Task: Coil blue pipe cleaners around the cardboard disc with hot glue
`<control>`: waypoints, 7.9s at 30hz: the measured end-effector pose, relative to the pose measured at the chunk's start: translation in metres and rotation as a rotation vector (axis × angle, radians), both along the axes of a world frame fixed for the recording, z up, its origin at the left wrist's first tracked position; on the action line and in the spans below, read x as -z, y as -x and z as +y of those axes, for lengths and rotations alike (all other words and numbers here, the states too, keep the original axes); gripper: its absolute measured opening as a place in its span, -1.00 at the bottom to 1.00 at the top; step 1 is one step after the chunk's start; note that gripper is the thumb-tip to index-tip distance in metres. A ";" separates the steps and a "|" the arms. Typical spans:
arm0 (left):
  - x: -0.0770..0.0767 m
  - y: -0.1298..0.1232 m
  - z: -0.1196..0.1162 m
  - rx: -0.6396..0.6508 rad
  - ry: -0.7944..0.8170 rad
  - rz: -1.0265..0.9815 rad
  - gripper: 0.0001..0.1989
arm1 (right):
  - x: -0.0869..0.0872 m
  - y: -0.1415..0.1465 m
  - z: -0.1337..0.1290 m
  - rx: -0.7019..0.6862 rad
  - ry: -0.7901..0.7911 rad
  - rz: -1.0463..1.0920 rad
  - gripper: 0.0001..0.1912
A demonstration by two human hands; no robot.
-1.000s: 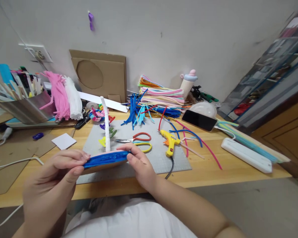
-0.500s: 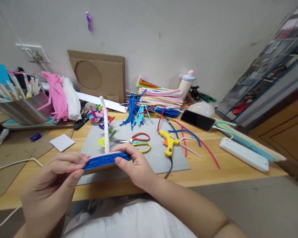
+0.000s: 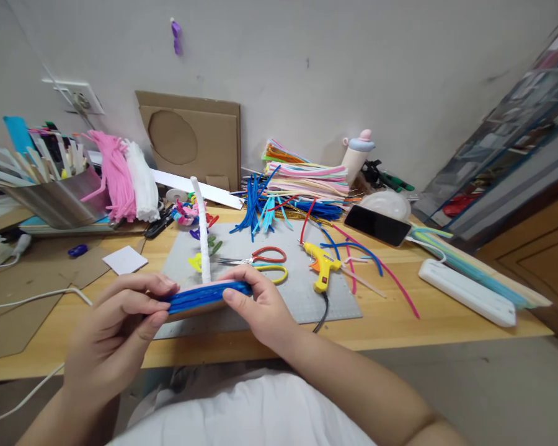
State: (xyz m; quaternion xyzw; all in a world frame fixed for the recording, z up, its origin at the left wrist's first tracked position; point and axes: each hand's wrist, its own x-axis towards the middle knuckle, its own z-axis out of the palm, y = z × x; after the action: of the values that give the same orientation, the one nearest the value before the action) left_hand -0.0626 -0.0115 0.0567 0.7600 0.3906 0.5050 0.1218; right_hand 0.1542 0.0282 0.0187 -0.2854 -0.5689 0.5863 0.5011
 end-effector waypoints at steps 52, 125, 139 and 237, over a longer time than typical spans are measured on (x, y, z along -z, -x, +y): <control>0.002 0.011 0.024 0.361 0.600 -0.353 -0.85 | -0.003 -0.003 0.010 -0.072 0.221 0.096 -0.77; 0.005 0.017 0.030 0.345 0.705 -0.492 -0.84 | 0.006 -0.030 0.000 0.173 -0.112 0.151 -0.58; -0.004 0.005 0.026 0.407 0.702 -0.485 -0.87 | -0.052 0.003 0.006 0.073 -1.024 -0.548 -0.73; 0.048 -0.004 0.023 0.121 -0.417 0.156 -0.70 | -0.058 -0.007 0.012 -0.138 -0.054 -0.397 -0.87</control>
State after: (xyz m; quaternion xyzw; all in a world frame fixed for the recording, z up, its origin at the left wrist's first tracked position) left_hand -0.0587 0.0112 0.0088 0.8273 0.2399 0.5064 -0.0386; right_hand 0.1610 0.0403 0.0769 -0.3420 -0.6900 0.5363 0.3453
